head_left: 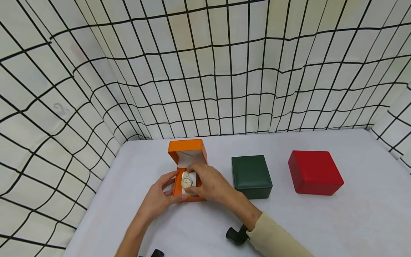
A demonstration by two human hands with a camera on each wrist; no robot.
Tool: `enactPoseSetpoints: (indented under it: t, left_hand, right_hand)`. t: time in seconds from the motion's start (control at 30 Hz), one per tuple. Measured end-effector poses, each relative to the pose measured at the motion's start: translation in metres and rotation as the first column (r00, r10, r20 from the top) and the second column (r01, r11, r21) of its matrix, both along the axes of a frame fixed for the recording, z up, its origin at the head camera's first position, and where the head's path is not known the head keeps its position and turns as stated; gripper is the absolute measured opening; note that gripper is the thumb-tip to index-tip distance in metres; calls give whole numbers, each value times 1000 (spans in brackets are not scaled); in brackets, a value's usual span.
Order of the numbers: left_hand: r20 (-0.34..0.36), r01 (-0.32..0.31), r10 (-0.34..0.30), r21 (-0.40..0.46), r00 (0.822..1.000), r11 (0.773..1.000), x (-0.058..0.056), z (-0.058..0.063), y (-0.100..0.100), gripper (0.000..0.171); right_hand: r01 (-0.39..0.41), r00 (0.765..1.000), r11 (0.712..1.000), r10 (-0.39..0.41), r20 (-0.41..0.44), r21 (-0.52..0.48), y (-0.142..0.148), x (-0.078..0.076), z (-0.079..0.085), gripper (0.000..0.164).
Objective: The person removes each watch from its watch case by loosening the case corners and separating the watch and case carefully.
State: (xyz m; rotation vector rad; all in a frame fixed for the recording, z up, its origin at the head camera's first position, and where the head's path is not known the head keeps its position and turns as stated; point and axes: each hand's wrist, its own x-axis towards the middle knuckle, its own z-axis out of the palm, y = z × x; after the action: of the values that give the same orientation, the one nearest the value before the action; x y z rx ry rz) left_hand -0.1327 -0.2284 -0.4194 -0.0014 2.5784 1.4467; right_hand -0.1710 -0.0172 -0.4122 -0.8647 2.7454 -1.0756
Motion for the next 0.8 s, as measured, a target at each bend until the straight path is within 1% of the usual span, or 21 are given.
enactPoseSetpoints:
  t: [0.2, 0.37, 0.57, 0.8]
  left_hand:
    - [13, 0, 0, 17, 1000, 1000, 3, 1, -3, 88]
    - [14, 5, -6, 36, 1000, 999, 4, 1, -5, 88]
    - [20, 2, -3, 49, 1000, 999, 3, 1, -4, 88]
    - [23, -7, 6, 37, 1000, 999, 1, 1, -1, 87]
  right_hand:
    - [-6, 999, 999, 7, 31, -32, -2, 4, 0, 54]
    - [-12, 999, 999, 13, 32, -38, -3, 6, 2, 55]
    - [-26, 999, 999, 28, 34, -46, -2, 5, 4, 55]
    - [-35, 999, 997, 38, 36, -68, 1, 3, 7, 53]
